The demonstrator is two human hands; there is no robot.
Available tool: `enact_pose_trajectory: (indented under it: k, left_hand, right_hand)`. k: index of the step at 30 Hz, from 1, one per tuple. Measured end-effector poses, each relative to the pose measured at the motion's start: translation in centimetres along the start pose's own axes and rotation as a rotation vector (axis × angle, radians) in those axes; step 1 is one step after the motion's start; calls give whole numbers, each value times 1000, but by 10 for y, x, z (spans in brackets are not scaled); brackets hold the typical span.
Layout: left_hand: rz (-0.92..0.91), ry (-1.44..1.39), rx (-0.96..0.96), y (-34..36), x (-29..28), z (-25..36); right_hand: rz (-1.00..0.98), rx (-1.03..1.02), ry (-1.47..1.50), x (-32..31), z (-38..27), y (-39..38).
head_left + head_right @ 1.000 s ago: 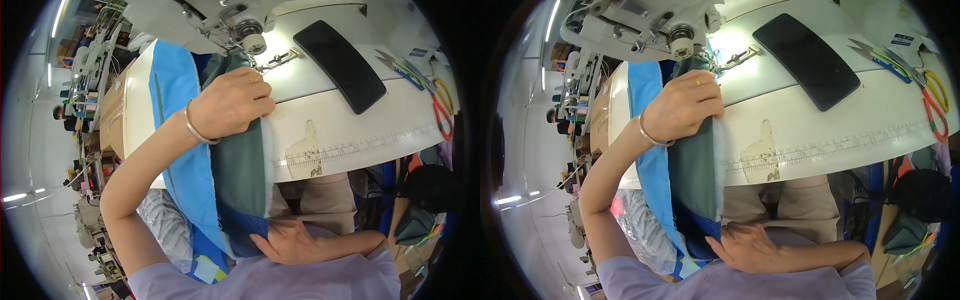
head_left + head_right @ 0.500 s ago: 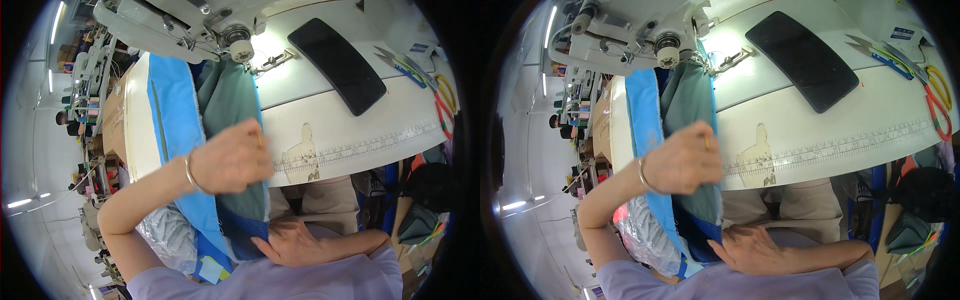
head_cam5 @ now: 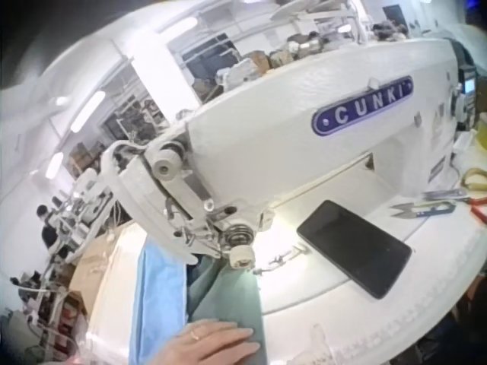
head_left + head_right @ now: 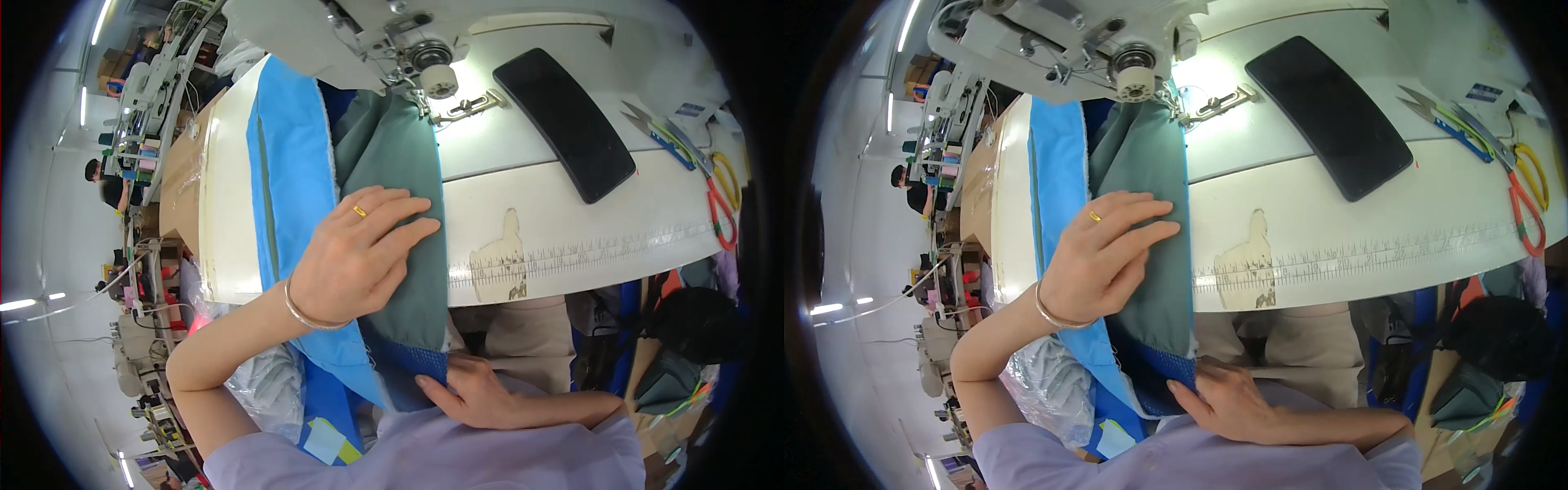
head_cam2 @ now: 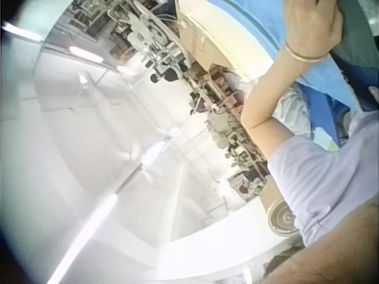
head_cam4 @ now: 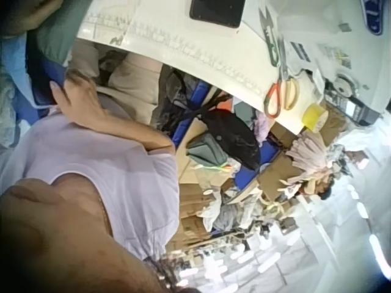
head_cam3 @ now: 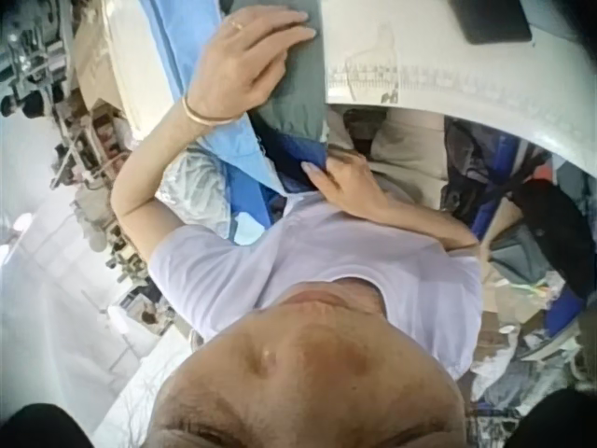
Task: The person sews a blue fabric bag using a sewing machine, repeatedly aligning the edges and feeding the material under the needle. They frequently pause to adjust the fabric and reposition the bag to continue stitching along different seams.
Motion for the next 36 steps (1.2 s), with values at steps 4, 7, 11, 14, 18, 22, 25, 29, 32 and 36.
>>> enact_pose_trajectory:
  k: [4,7,11,14,18,22,25,29,32,36]
  left_hand:
    - [-24,50,-16,-8,11,1]
    - [-20,-1,-6,-10,14,-6]
    - [5,12,24,-3,11,-8]
    - [14,-16,33,3,12,-17]
    - [42,-17,51,18,11,-30]
    - [42,-6,73,32,8,-44]
    - [24,20,102,44,6,-56]
    - [-11,44,106,55,-1,-69]
    - [-74,41,57,55,-7,-65]
    - [-216,186,41,28,-19,-22]
  right_hand:
    - [1,62,125,3,7,-6]
    - [-38,169,262,2,7,-7]
    - [-16,222,299,-2,8,-7]
    - [-16,247,307,-3,11,-2]
    - [19,310,380,-9,14,9]
    - [110,443,568,-16,8,28]
    - [184,574,686,-16,10,38]
    - [322,817,835,-12,6,51]
    - [281,818,880,-17,-16,64]
    - [-106,308,10,-55,-18,49]
Point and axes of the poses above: each hand's wrist, its own y-axis towards the middle knuckle, its own x-axis out of the palm, z = x × y, the point moved 4 cm from there along y, towards the middle knuckle, and after that the axes turned 7 degrees about -x, right-handed, at the moved point
